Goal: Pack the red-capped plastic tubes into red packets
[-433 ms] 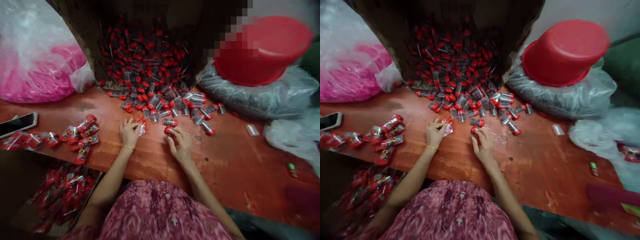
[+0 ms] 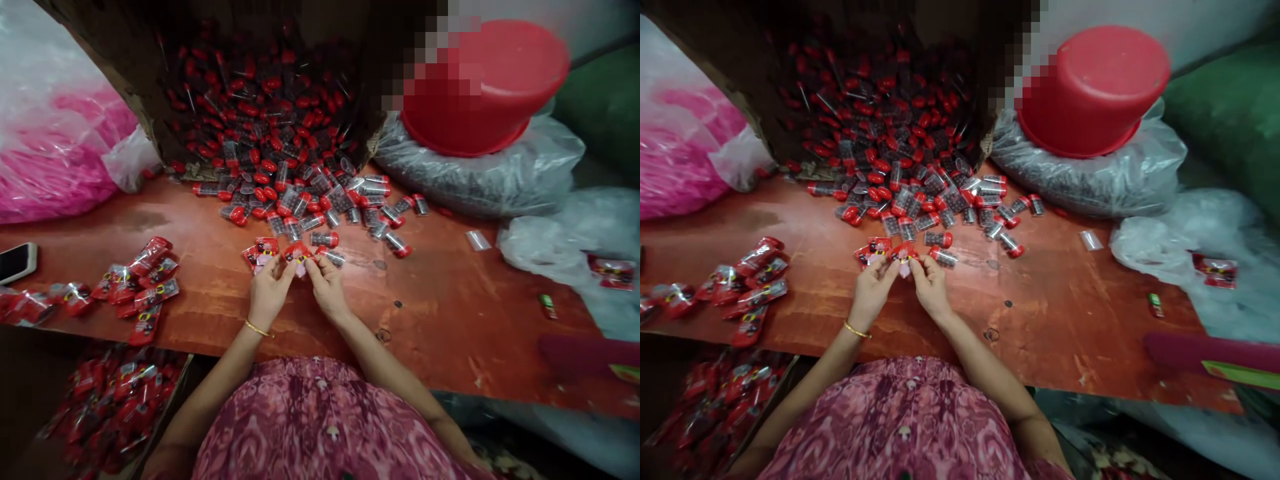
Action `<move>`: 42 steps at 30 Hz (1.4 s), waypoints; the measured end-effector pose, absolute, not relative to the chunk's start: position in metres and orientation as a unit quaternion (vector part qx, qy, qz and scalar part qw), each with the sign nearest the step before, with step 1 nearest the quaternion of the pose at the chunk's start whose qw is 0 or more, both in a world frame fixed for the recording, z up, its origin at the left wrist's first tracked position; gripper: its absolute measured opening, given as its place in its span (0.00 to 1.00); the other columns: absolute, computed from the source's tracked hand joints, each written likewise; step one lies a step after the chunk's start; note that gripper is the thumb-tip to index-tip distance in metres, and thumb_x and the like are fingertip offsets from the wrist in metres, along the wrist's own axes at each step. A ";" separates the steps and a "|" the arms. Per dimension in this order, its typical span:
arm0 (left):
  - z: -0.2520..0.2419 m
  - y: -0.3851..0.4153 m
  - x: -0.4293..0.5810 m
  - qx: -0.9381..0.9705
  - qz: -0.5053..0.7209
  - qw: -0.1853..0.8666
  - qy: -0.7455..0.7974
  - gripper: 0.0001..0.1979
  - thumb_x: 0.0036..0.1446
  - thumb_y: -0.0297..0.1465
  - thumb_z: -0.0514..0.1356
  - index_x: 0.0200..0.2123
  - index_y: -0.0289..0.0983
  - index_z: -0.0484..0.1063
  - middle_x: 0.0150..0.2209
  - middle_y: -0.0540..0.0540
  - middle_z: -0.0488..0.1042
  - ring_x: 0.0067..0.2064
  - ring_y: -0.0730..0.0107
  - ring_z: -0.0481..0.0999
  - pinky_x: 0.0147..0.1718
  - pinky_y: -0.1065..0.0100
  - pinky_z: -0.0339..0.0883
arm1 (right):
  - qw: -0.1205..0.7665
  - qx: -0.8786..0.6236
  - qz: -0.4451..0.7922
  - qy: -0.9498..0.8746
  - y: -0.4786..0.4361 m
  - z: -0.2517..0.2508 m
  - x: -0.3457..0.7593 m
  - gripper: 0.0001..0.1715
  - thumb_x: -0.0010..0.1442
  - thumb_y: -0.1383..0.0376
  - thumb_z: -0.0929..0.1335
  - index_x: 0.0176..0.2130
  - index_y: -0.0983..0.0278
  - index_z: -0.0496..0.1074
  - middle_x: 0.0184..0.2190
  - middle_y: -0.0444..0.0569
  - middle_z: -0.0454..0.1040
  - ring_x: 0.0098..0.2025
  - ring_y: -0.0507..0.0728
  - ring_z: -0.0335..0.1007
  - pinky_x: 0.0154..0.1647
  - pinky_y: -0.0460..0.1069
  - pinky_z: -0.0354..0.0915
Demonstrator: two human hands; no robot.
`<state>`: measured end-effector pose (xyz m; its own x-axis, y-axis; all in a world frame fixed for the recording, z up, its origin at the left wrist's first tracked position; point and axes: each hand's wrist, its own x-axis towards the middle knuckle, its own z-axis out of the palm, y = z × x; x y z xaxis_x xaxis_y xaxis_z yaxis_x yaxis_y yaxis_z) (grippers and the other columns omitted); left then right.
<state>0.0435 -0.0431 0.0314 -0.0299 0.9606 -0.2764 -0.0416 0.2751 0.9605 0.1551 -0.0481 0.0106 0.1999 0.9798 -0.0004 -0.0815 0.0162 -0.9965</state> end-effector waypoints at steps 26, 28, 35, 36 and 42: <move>0.043 -0.041 0.046 0.114 0.429 0.744 0.498 0.16 0.36 0.36 0.71 0.28 0.36 0.72 0.25 0.51 0.76 0.26 0.76 0.73 0.25 0.74 0.66 | 0.258 -0.649 0.103 -0.708 -0.050 -0.005 0.235 0.17 0.59 0.62 0.61 0.44 0.67 0.71 0.44 0.59 0.74 0.42 0.64 0.67 0.45 0.59 0.61; 0.044 -0.040 0.047 0.112 0.433 0.743 0.498 0.17 0.36 0.37 0.71 0.29 0.36 0.72 0.25 0.52 0.76 0.26 0.75 0.73 0.25 0.74 0.66 | 0.322 -0.626 0.168 -0.690 -0.063 -0.002 0.232 0.16 0.61 0.62 0.59 0.41 0.66 0.71 0.36 0.55 0.76 0.36 0.59 0.69 0.39 0.54 0.64; 0.045 -0.044 0.053 0.169 0.436 0.716 0.519 0.21 0.29 0.41 0.72 0.25 0.35 0.72 0.25 0.51 0.75 0.27 0.76 0.73 0.26 0.75 0.65 | 0.424 -0.541 0.431 -0.584 -0.100 0.035 0.213 0.16 0.60 0.61 0.60 0.35 0.65 0.74 0.22 0.43 0.70 0.19 0.48 0.59 0.20 0.43 0.58; 0.045 -0.045 0.054 0.178 0.440 0.708 0.523 0.21 0.29 0.41 0.72 0.24 0.34 0.72 0.25 0.51 0.75 0.27 0.76 0.73 0.26 0.75 0.64 | 0.423 -0.536 0.440 -0.583 -0.099 0.038 0.212 0.16 0.59 0.61 0.60 0.33 0.65 0.74 0.22 0.43 0.70 0.19 0.48 0.58 0.19 0.43 0.57; 0.046 -0.048 0.057 0.231 0.466 0.681 0.515 0.19 0.30 0.41 0.71 0.20 0.33 0.71 0.22 0.50 0.74 0.25 0.76 0.71 0.29 0.73 0.64 | 0.435 -0.556 0.476 -0.523 -0.092 0.035 0.205 0.16 0.57 0.58 0.62 0.32 0.65 0.74 0.17 0.41 0.65 0.16 0.47 0.57 0.16 0.43 0.55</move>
<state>0.0566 -0.0475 0.0459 0.0344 0.8733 -0.4860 -0.3969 0.4582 0.7953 0.2049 -0.0916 0.0345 -0.0020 0.9972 -0.0744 0.1677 -0.0730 -0.9831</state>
